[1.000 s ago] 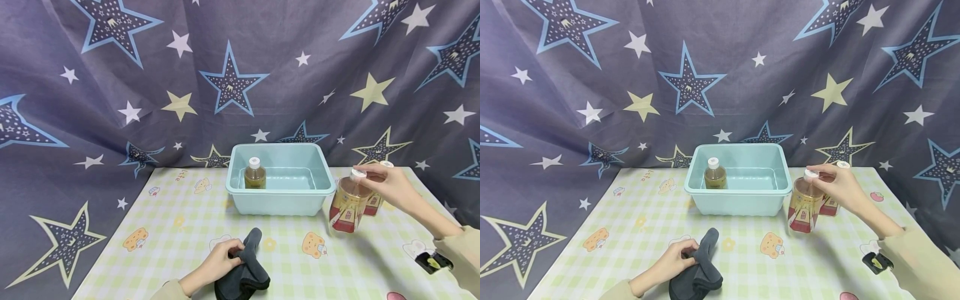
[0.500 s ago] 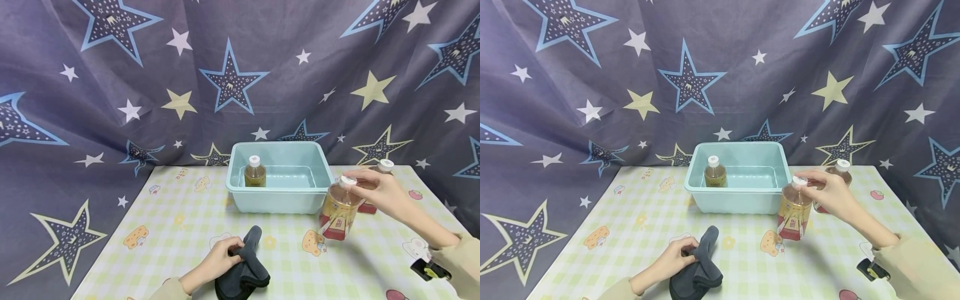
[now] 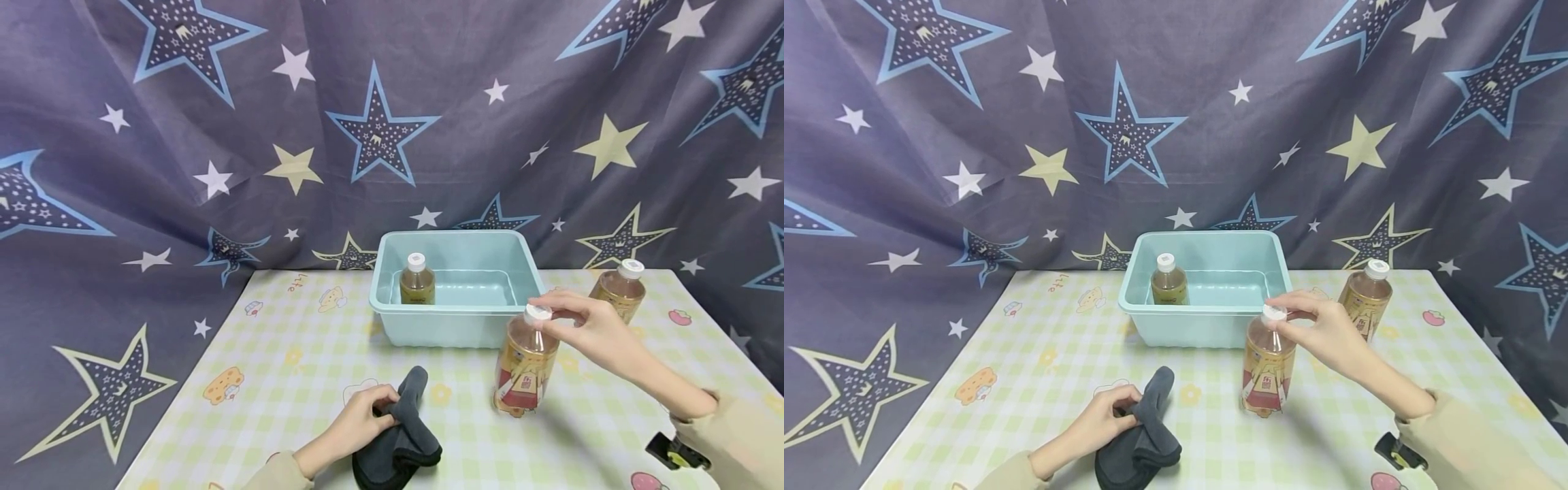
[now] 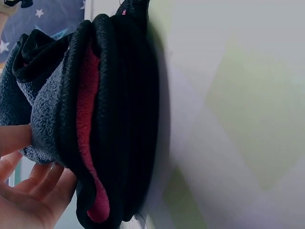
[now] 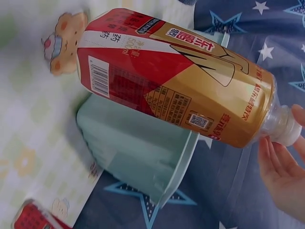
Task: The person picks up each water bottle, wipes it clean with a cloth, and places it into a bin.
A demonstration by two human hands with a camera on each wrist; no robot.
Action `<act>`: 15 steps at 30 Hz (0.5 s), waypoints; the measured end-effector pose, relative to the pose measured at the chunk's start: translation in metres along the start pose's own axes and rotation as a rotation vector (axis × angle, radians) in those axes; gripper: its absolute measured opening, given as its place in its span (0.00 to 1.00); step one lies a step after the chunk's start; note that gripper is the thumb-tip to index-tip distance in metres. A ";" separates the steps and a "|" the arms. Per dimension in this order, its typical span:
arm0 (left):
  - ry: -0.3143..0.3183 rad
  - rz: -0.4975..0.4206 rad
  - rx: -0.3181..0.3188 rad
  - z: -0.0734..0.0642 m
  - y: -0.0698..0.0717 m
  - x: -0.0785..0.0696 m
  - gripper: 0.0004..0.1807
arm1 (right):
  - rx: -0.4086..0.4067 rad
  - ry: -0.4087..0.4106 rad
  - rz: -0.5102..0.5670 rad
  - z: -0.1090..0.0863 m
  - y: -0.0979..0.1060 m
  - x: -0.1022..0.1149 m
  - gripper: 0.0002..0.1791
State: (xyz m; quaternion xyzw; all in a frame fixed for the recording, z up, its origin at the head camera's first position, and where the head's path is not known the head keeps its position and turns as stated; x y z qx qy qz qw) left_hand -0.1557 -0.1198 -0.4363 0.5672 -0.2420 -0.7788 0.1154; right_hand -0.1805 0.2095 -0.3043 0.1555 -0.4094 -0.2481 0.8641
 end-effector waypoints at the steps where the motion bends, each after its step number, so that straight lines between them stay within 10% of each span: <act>1: 0.001 -0.002 0.000 0.001 -0.001 0.005 0.09 | 0.002 0.002 0.024 -0.001 -0.002 0.001 0.14; 15: -0.013 -0.011 -0.021 0.001 -0.001 0.003 0.09 | 0.034 0.086 0.167 -0.011 -0.037 0.009 0.15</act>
Point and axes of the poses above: each hand's wrist, its own z-axis towards the middle knuckle, its own y-axis out of the back of the hand, x = y × z, the point moved 2 cm from there along z, towards the middle knuckle, and after that the axes turned 15 degrees about -x, right-handed, at the moved point
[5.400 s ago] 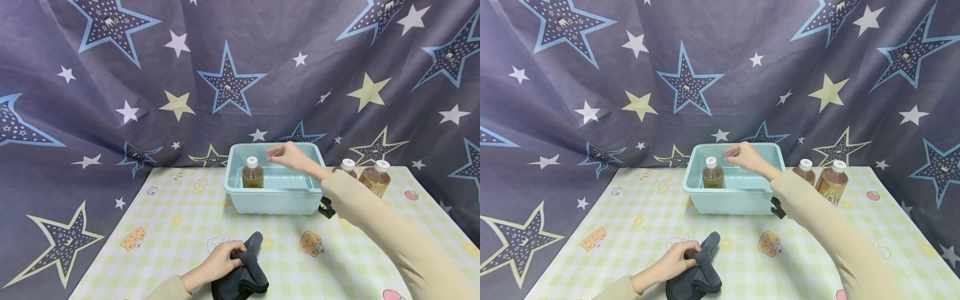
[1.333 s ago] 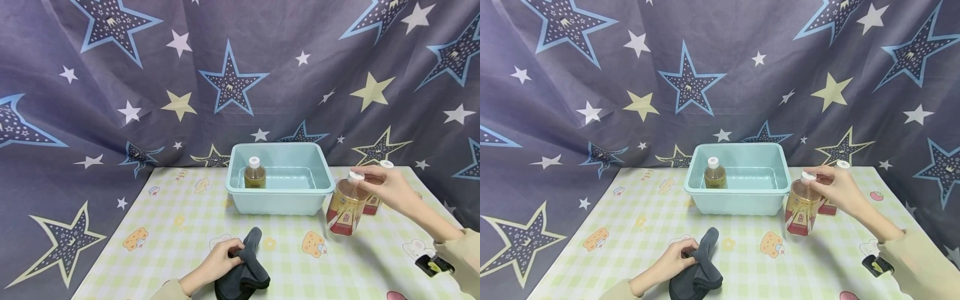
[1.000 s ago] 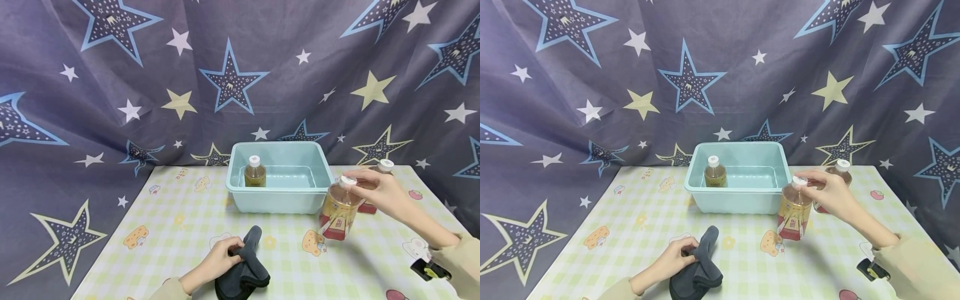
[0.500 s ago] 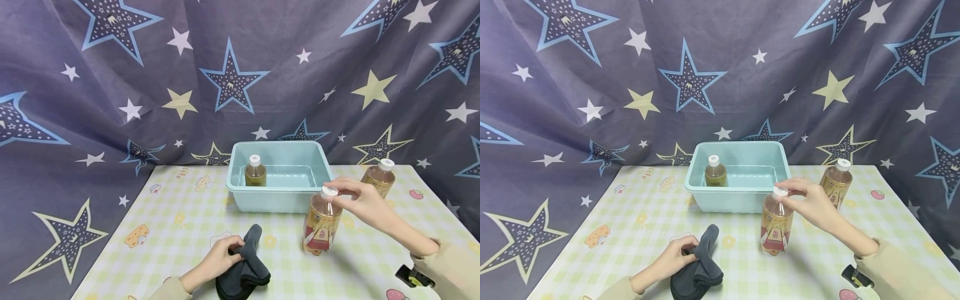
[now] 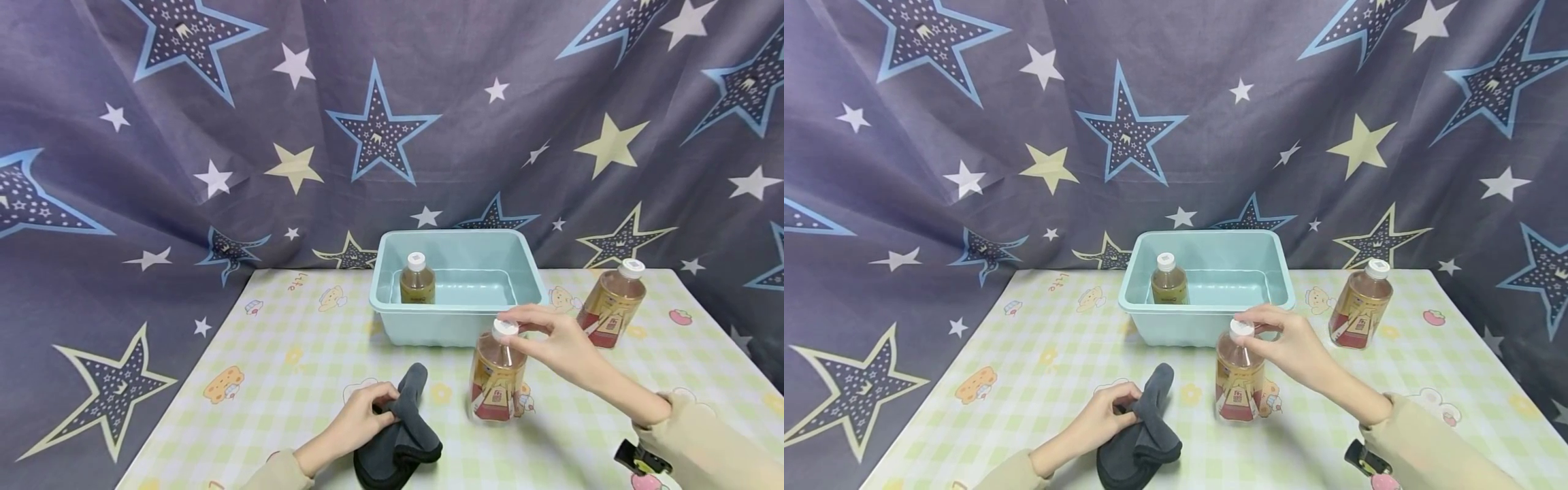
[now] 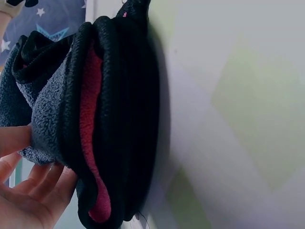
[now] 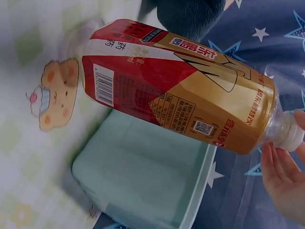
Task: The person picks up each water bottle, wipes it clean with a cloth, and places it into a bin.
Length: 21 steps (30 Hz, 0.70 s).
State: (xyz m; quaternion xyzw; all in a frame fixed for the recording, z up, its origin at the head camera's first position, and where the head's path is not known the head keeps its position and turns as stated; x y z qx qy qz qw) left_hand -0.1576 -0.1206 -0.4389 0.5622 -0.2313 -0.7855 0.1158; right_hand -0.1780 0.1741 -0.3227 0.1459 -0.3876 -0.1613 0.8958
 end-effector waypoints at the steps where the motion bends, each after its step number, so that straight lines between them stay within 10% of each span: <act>1: 0.001 -0.002 0.000 0.000 0.000 0.000 0.09 | 0.004 -0.003 0.013 -0.001 -0.002 0.000 0.15; 21: 0.025 -0.025 -0.006 0.002 0.003 -0.001 0.07 | 0.027 -0.134 0.053 -0.011 -0.031 0.003 0.17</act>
Point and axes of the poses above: each hand's wrist, its own z-axis towards the middle knuckle, its own y-axis out of the back of the hand, x = y × z, the point moved 2 cm from there along z, towards the middle knuckle, and after that the axes turned 15 degrees about -x, right-handed, at the moved point
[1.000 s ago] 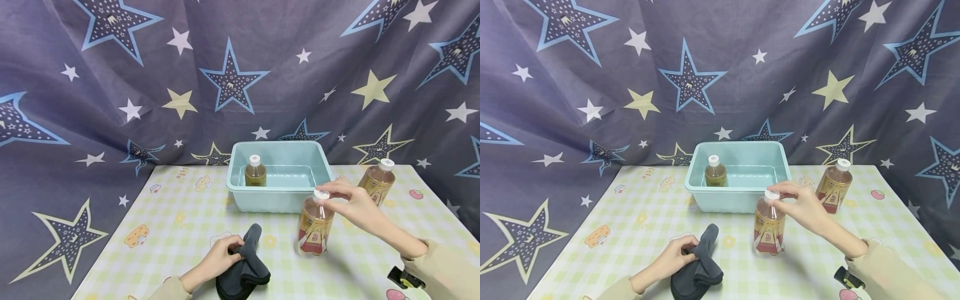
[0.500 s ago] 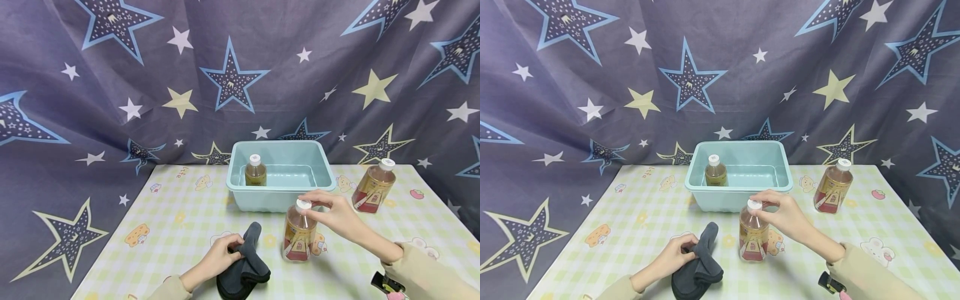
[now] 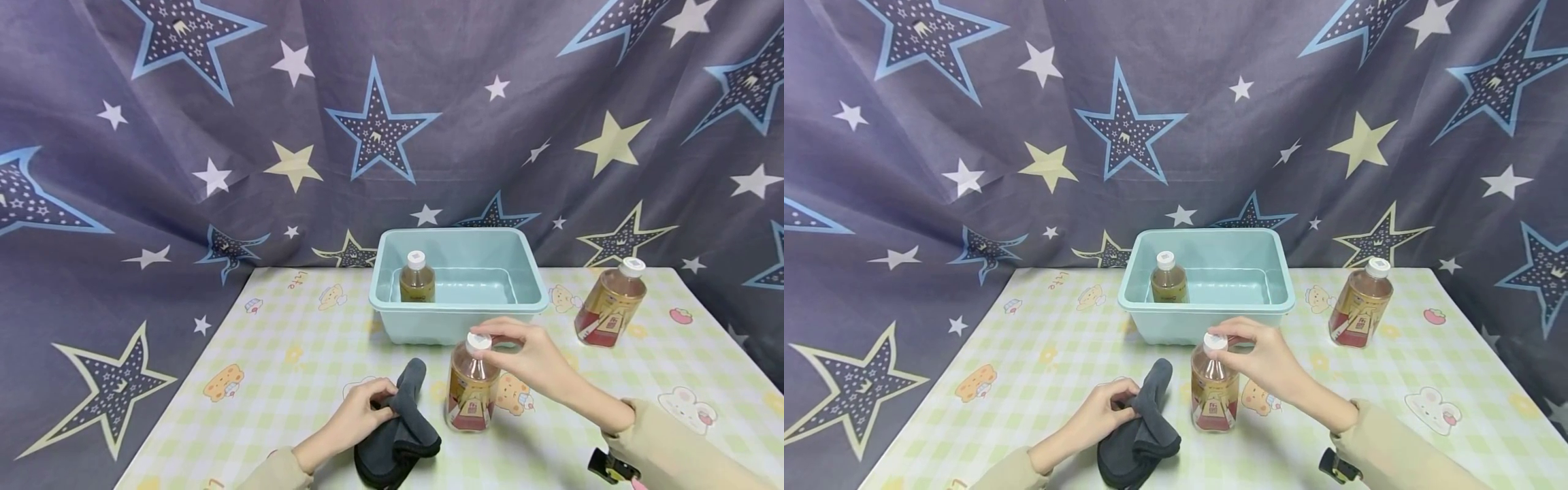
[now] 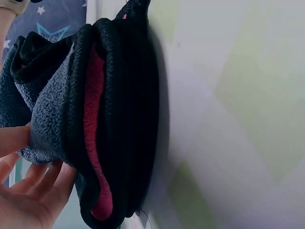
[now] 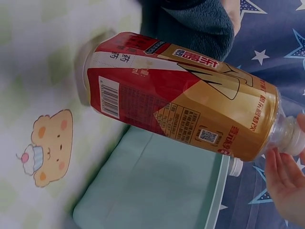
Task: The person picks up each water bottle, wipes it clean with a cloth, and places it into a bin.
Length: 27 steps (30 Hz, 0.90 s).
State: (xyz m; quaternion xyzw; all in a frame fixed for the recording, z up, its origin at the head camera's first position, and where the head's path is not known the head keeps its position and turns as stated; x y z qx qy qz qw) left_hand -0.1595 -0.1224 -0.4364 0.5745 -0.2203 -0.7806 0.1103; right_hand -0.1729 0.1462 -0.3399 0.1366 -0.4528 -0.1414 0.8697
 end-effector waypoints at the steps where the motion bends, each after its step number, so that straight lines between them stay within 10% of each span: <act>1: -0.002 0.002 -0.003 0.000 0.000 0.000 0.07 | 0.001 -0.007 0.007 0.000 -0.001 0.000 0.17; 27: -0.096 0.009 -0.074 0.018 0.010 -0.011 0.10 | -0.052 0.111 0.039 -0.008 -0.019 -0.001 0.16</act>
Point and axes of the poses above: each hand's wrist, its own z-axis towards the middle knuckle, its own y-axis out of the back of the hand, x = y × z, the point moved 2 cm from there along z, towards the middle knuckle, and after that the axes turned 15 degrees about -x, right-handed, at the moved point
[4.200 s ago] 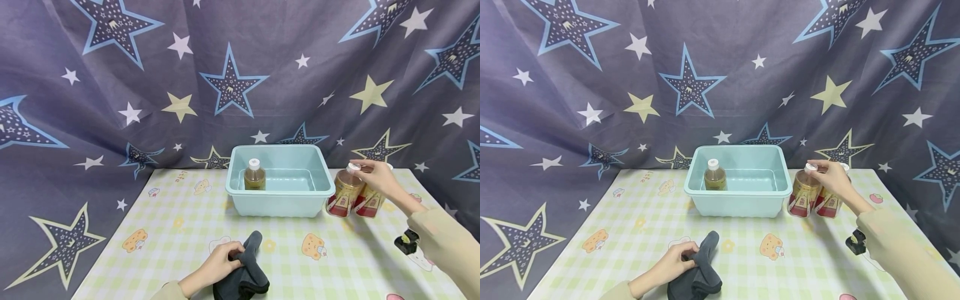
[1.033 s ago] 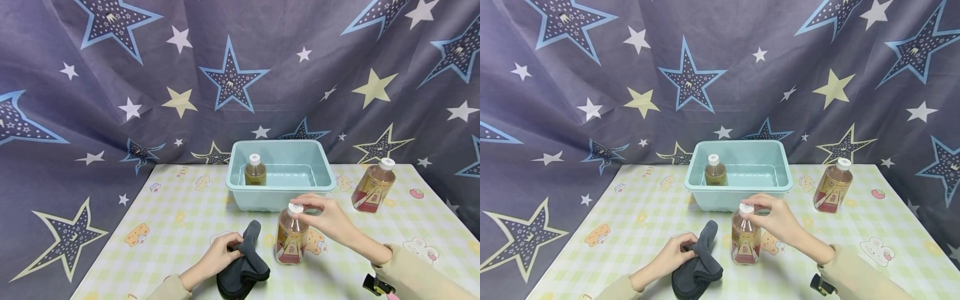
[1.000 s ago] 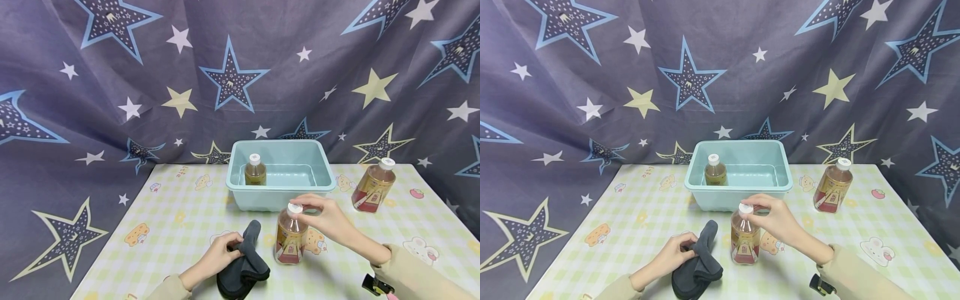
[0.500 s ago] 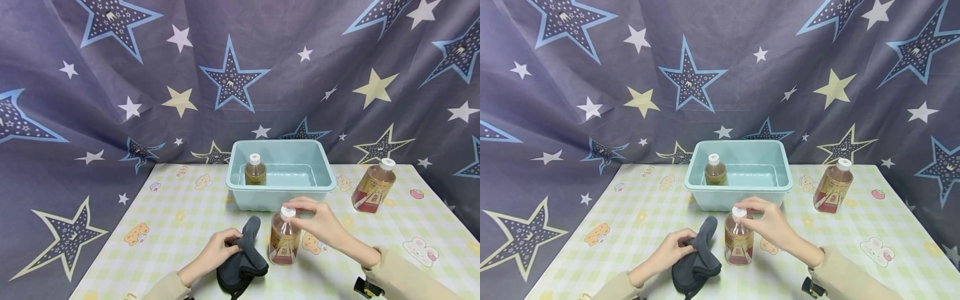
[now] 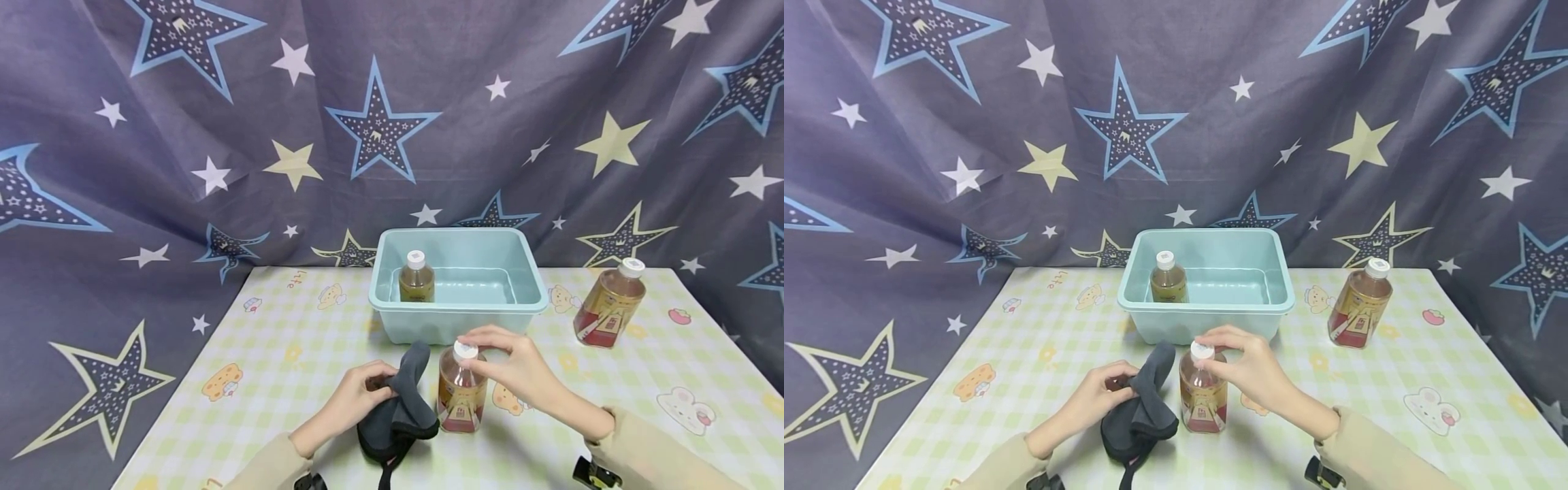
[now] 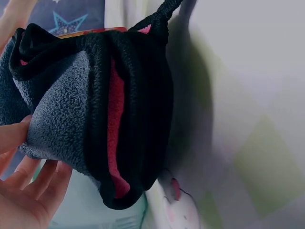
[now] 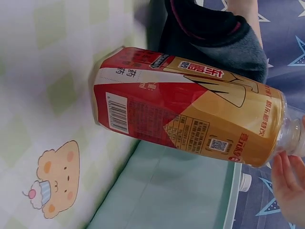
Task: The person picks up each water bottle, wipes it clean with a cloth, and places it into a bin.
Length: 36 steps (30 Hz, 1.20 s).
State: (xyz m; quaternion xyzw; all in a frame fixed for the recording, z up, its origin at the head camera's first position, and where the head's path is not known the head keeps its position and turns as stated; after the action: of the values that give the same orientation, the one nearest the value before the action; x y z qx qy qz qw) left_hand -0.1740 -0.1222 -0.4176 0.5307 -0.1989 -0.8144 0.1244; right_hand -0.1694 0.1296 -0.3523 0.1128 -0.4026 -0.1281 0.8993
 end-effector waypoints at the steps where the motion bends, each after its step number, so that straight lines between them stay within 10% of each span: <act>1: -0.004 -0.001 -0.003 0.001 0.000 -0.001 0.10 | -0.004 0.013 0.001 0.000 0.000 0.000 0.16; 19: -0.092 -0.027 -0.049 0.008 -0.004 -0.059 0.10 | -0.007 0.084 0.066 -0.002 0.000 -0.003 0.17; 36: -0.171 0.019 -0.066 0.013 -0.024 -0.033 0.10 | -0.015 0.086 0.096 -0.003 -0.001 -0.003 0.16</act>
State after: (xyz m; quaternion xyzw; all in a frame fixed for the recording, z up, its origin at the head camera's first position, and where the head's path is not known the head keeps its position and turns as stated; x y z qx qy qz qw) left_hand -0.1724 -0.0846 -0.3971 0.4528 -0.1868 -0.8617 0.1323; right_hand -0.1690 0.1299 -0.3566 0.0920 -0.3674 -0.0826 0.9218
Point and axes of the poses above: each hand's wrist, its own z-axis towards the middle knuckle, its own y-axis out of the back of the hand, x = y × z, the point moved 2 cm from there along z, towards the middle knuckle, and after that the axes turned 15 degrees about -x, right-handed, at the moved point
